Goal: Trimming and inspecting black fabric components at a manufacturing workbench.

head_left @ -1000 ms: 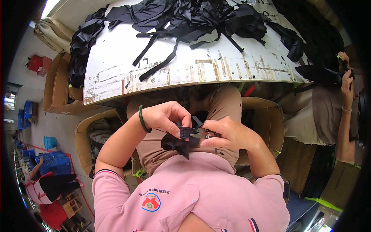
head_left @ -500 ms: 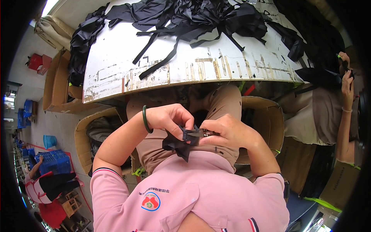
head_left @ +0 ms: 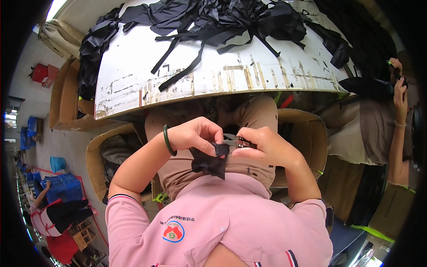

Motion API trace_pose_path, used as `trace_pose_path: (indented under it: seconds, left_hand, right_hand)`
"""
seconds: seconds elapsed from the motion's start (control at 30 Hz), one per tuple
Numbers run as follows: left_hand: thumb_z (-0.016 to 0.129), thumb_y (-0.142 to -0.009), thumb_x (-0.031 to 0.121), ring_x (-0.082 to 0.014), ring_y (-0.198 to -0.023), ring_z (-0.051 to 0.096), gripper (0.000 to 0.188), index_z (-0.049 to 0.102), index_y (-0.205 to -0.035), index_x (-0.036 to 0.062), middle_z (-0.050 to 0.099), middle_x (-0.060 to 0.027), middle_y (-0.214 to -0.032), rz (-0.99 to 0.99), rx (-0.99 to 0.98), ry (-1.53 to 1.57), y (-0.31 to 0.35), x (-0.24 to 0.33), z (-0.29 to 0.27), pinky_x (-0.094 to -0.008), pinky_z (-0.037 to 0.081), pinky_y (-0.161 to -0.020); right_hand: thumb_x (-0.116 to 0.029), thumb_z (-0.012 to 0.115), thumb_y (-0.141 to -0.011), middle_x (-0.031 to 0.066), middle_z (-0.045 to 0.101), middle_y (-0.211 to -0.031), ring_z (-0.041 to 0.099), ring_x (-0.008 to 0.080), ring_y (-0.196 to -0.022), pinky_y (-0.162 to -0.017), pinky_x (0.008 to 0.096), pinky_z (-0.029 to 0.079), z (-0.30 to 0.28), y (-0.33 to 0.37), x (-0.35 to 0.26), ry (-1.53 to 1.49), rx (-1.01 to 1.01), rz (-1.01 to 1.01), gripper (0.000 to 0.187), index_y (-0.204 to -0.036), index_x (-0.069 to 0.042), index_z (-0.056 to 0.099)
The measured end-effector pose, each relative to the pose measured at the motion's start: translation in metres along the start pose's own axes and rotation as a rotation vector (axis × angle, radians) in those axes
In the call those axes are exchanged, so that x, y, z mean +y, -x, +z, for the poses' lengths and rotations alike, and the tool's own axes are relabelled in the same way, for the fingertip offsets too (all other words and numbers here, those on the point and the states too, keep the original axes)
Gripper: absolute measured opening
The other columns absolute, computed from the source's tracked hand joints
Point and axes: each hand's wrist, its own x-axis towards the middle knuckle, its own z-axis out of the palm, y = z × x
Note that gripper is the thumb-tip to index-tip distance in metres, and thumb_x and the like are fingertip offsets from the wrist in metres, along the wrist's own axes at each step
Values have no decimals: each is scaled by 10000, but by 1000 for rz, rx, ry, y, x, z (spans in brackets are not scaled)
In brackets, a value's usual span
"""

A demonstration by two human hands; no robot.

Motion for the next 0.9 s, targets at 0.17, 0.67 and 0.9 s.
trace_pose_path:
  seconds: [0.17,0.67,0.9]
  left_hand:
    - [671,-824,-25,-123,-865,638,130,635,-948,-18,672,-76,-949,364,443,-1,-3,-14,15,-253,510,-806]
    - [660,-822,-52,-118,-879,605,114,633,-929,-22,653,-85,-973,591,498,-173,-5,-16,31,-257,483,-801]
    - [664,-807,-53,-113,-872,595,101,645,-895,-7,658,-77,-951,571,518,-244,-7,-19,32,-255,469,-795]
  right_hand:
    - [-312,739,-809,123,600,-664,609,293,-581,-517,375,445,20,7,-11,-4,328,156,324,-844,-54,547]
    - [-255,770,-791,100,584,-646,565,245,-526,-508,323,436,20,5,-16,-12,348,138,312,-898,-40,571]
    - [-369,703,-829,95,587,-619,598,308,-560,-512,401,444,24,3,-17,121,392,77,338,-867,-79,533]
